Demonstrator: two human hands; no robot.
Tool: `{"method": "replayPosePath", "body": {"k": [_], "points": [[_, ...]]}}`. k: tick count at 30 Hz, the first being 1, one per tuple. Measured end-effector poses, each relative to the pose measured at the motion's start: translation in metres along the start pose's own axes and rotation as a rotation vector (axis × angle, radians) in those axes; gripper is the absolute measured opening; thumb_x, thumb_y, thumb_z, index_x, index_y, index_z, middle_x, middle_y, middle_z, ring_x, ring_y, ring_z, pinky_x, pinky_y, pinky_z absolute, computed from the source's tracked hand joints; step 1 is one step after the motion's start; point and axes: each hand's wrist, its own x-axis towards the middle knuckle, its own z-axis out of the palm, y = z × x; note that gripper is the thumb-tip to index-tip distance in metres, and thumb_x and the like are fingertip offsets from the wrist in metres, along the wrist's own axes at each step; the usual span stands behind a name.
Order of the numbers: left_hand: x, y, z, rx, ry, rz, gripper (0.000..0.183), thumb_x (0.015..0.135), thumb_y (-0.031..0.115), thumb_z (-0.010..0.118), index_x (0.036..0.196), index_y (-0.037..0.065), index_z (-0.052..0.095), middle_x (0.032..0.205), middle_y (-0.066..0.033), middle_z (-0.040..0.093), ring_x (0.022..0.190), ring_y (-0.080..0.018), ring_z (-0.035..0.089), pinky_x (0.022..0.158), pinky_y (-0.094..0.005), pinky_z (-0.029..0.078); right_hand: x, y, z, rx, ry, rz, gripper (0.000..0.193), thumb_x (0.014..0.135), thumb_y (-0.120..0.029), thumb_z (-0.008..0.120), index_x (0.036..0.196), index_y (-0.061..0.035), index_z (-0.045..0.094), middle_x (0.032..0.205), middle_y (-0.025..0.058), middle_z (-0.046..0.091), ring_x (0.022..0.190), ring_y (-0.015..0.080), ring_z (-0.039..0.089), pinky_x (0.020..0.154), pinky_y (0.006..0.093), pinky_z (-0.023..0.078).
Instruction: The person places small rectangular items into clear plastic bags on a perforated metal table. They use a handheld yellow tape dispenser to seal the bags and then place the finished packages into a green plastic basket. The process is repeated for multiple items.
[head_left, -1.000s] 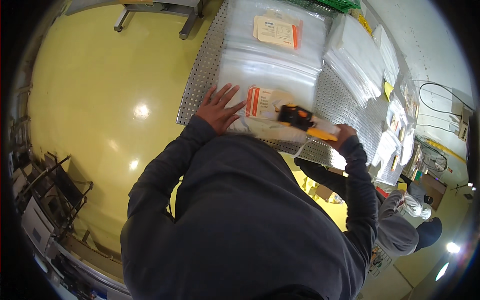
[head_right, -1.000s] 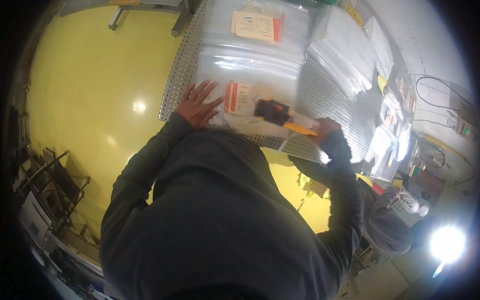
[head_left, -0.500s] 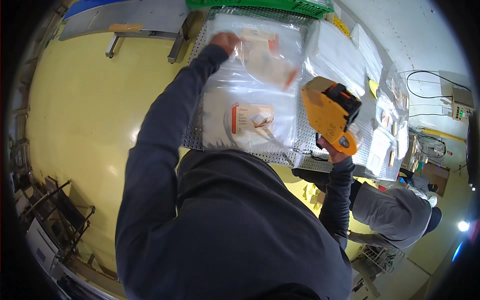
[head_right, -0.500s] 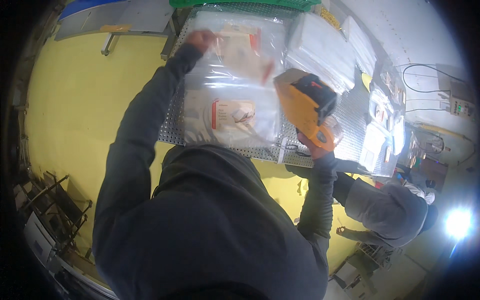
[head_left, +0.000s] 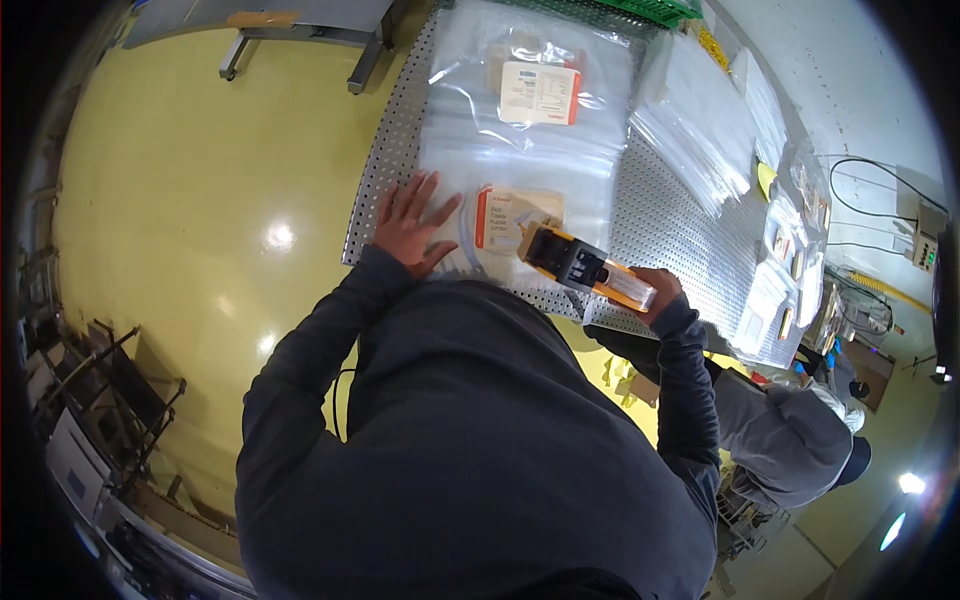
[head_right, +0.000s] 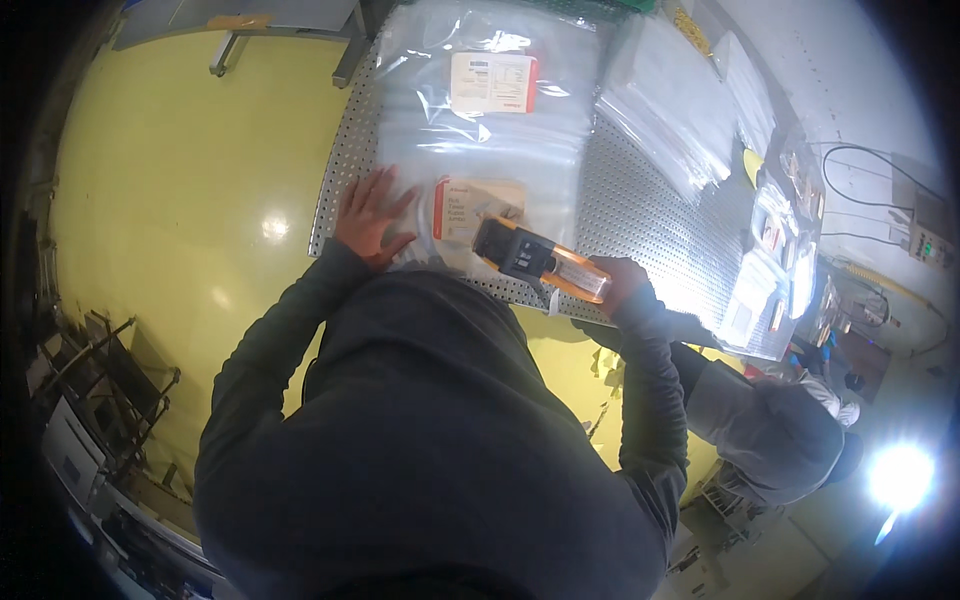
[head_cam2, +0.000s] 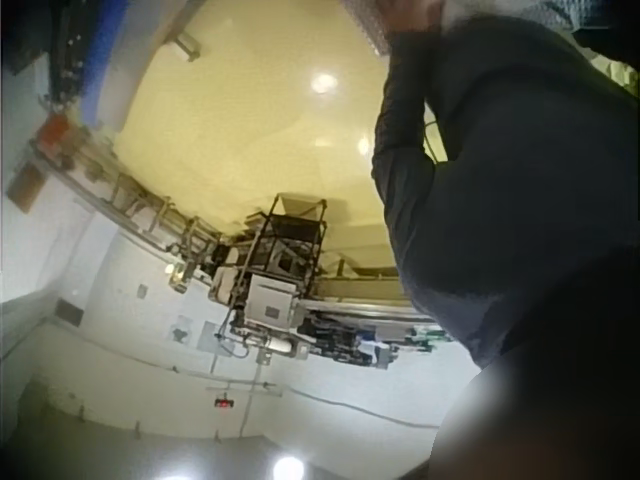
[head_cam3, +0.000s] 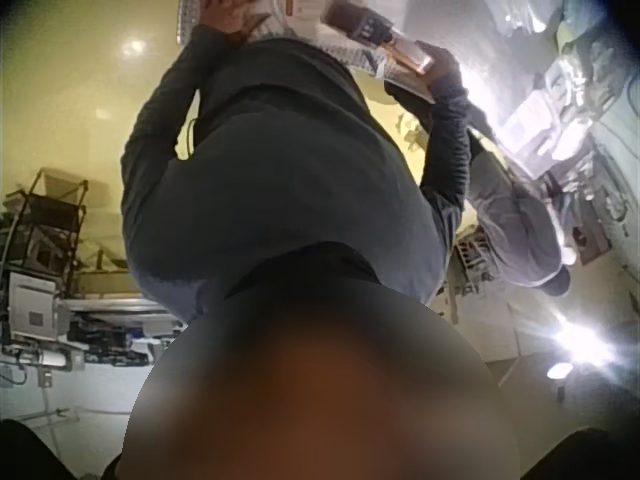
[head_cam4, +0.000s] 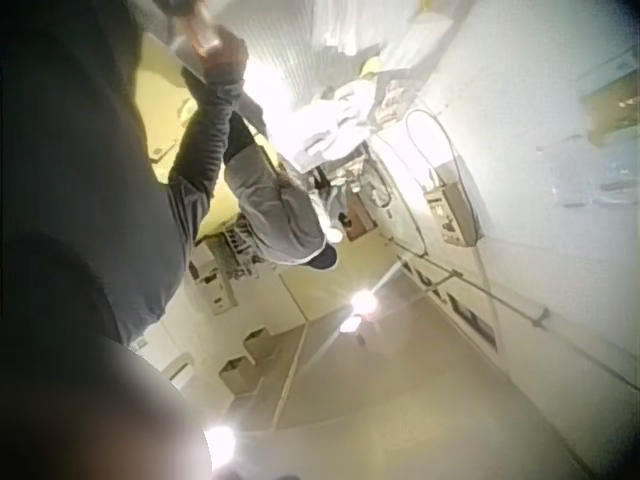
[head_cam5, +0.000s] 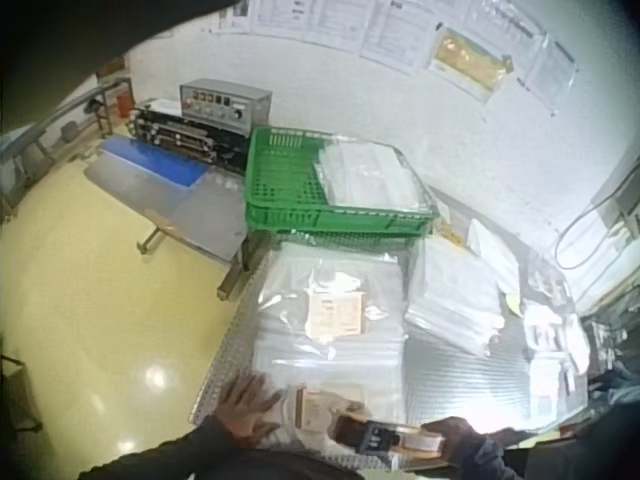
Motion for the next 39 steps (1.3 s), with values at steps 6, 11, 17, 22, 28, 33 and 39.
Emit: {"method": "replayPosePath", "body": {"k": [6, 11, 17, 22, 28, 33, 39], "points": [[0.004, -0.001, -0.004, 0.025, -0.109, 0.035, 0.063, 0.092, 0.050, 0.055, 0.148, 0.026, 0.039, 0.160, -0.0118, 0.020, 0.148, -0.0303, 0.014, 0.117, -0.0554, 0.009, 0.024, -0.024, -0.013, -0.054, -0.126, 0.048, 0.025, 0.078, -0.021, 0.069, 0.103, -0.0153, 0.071, 0.097, 0.0161, 0.069, 0.094, 0.0353, 0.065, 0.085, 0.0414, 0.052], [0.008, -0.001, -0.004, 0.036, -0.094, 0.078, 0.065, 0.088, 0.044, 0.062, 0.147, 0.027, 0.041, 0.159, -0.0113, 0.022, 0.148, -0.0278, 0.017, 0.116, -0.0567, 0.014, 0.030, -0.008, 0.001, -0.285, -0.101, 0.119, 0.038, 0.071, -0.036, 0.079, 0.096, -0.0097, 0.070, 0.088, 0.0158, 0.069, 0.086, 0.0352, 0.066, 0.080, 0.0418, 0.053], [0.010, -0.005, 0.002, 0.092, -0.060, 0.127, 0.055, 0.091, 0.041, 0.060, 0.143, 0.028, 0.047, 0.157, -0.0109, 0.025, 0.146, -0.0284, 0.021, 0.115, -0.0572, 0.016, -0.035, 0.080, -0.026, -0.109, 0.146, 0.215, 0.045, 0.075, -0.032, 0.081, 0.109, -0.0072, 0.067, 0.093, 0.0139, 0.070, 0.076, 0.0359, 0.066, 0.074, 0.0427, 0.053], [0.025, -0.001, -0.002, 0.183, -0.028, 0.164, 0.042, 0.091, 0.039, 0.060, 0.132, 0.028, 0.058, 0.144, -0.0110, 0.043, 0.136, -0.0302, 0.036, 0.111, -0.0568, 0.022, -0.074, 0.087, -0.009, 0.818, 0.391, 0.261, 0.044, 0.078, -0.003, 0.077, 0.117, -0.0018, 0.056, 0.093, 0.0072, 0.066, 0.081, 0.0163, 0.065, 0.072, 0.0318, 0.056], [0.115, -0.004, -0.034, 0.011, -0.408, 0.251, 0.017, 0.090, 0.026, 0.064, 0.096, 0.011, 0.069, 0.102, -0.0102, 0.064, 0.097, -0.0275, 0.060, 0.092, -0.0443, 0.044, -0.068, 0.044, 0.046, 0.912, 0.712, 0.103, 0.029, 0.084, -0.003, 0.070, 0.111, 0.0007, 0.059, 0.088, 0.0098, 0.067, 0.080, 0.0199, 0.066, 0.072, 0.0336, 0.056], [0.245, -0.038, -0.036, -0.948, -0.394, -0.031, 0.028, 0.079, 0.027, 0.081, 0.078, 0.002, 0.069, 0.075, -0.0051, 0.069, 0.064, -0.0111, 0.064, 0.058, -0.0249, 0.052, -0.041, 0.006, 0.073, 1.001, 0.729, 0.173, 0.029, 0.080, -0.001, 0.073, 0.106, -0.0012, 0.060, 0.089, 0.0076, 0.068, 0.079, 0.0183, 0.066, 0.072, 0.0310, 0.055], [0.304, -0.076, 0.004, -1.042, -0.305, -0.727, 0.038, 0.087, 0.043, 0.070, 0.094, 0.006, 0.067, 0.083, -0.0060, 0.071, 0.067, -0.0146, 0.067, 0.055, -0.0259, 0.052, -0.041, -0.010, 0.091, 1.139, 0.683, 0.085, 0.026, 0.084, -0.001, 0.068, 0.108, 0.0007, 0.058, 0.089, 0.0099, 0.066, 0.079, 0.0221, 0.067, 0.073, 0.0345, 0.055]]}}
